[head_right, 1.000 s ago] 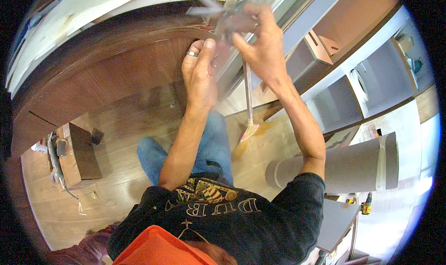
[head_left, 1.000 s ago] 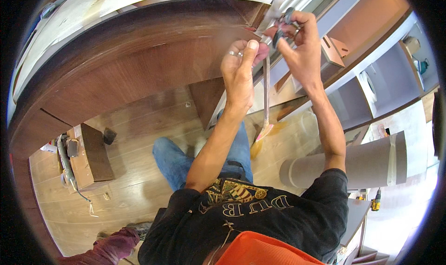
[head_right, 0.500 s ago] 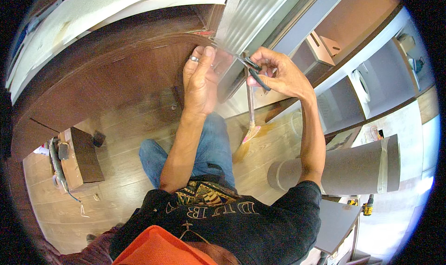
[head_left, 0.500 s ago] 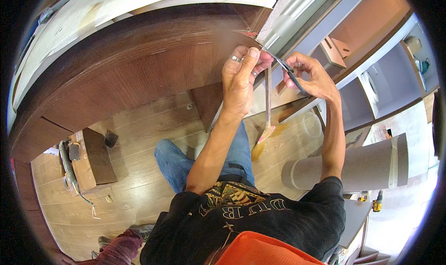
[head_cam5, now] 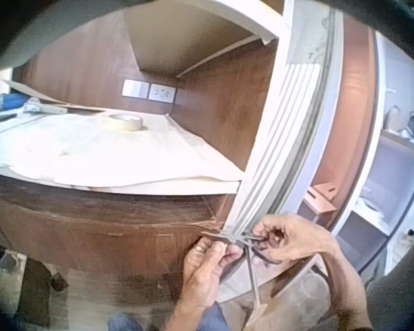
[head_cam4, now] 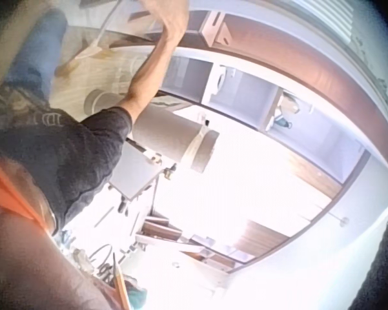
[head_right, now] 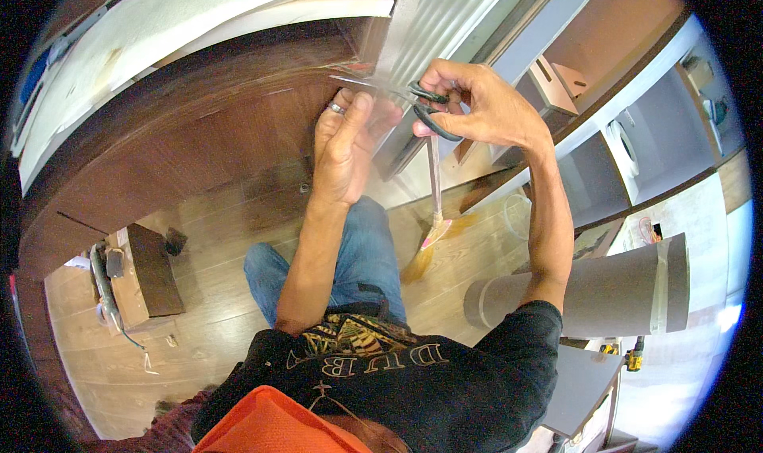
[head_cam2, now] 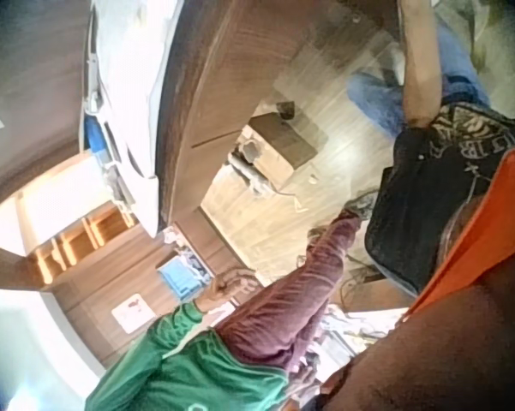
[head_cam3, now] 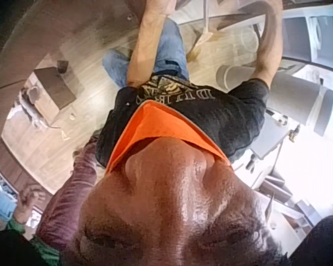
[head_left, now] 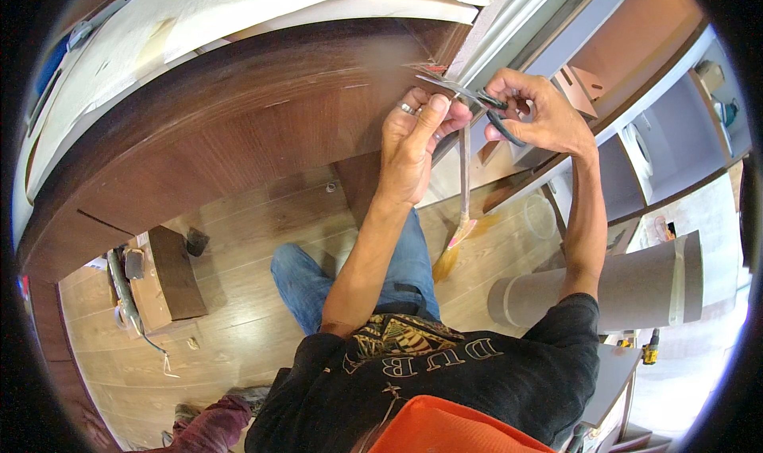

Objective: The person kneels on the floor and wipes a wooden cabinet edge with a cloth. They then pick up a pair of scissors and a pencil, mark the edge, and trim the edge banding with the scissors. The person continues to trim and clean the edge of the cabinet.

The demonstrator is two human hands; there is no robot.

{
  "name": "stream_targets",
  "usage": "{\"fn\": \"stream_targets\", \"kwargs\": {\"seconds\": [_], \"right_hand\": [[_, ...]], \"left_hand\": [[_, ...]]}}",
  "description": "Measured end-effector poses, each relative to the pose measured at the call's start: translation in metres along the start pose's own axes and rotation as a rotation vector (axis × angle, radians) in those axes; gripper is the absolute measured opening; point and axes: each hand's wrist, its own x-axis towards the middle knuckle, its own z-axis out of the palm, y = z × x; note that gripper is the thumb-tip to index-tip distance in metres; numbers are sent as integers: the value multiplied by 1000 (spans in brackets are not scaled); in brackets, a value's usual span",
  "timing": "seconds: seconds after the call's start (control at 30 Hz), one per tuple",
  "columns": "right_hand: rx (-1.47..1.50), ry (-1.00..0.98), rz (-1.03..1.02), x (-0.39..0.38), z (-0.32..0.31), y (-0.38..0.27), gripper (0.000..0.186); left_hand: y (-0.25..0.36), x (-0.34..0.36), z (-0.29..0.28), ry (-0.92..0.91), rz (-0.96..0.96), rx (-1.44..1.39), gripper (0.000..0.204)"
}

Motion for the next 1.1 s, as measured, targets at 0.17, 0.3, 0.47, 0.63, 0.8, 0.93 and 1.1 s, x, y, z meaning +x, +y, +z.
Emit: {"fn": "stream_targets", "kwargs": {"seconds": [0.17, 0.3, 0.47, 0.63, 0.8, 0.93, 1.1], "right_hand": [[-99, 39, -42, 3, -1, -8, 40], [-84, 96, -22, -1, 10, -7, 39], [61, 188, 28, -6, 29, 1, 33], [127, 214, 48, -7, 39, 11, 33], [188, 234, 34, -6, 44, 16, 31], [263, 230, 71, -7, 47, 21, 28], [394, 284, -46, -11, 53, 38, 34]], "left_hand": [[2, 0, 4, 10, 7, 22, 21], [1, 1, 3, 5, 14, 19, 21], [-2, 1, 2, -6, 18, 7, 18], [-5, 1, 0, 2, 13, -23, 17], [-4, 1, 1, 21, 25, -16, 16], [-2, -1, 6, 43, 19, -22, 16], [-10, -1, 7, 110, 54, 25, 18]]}}
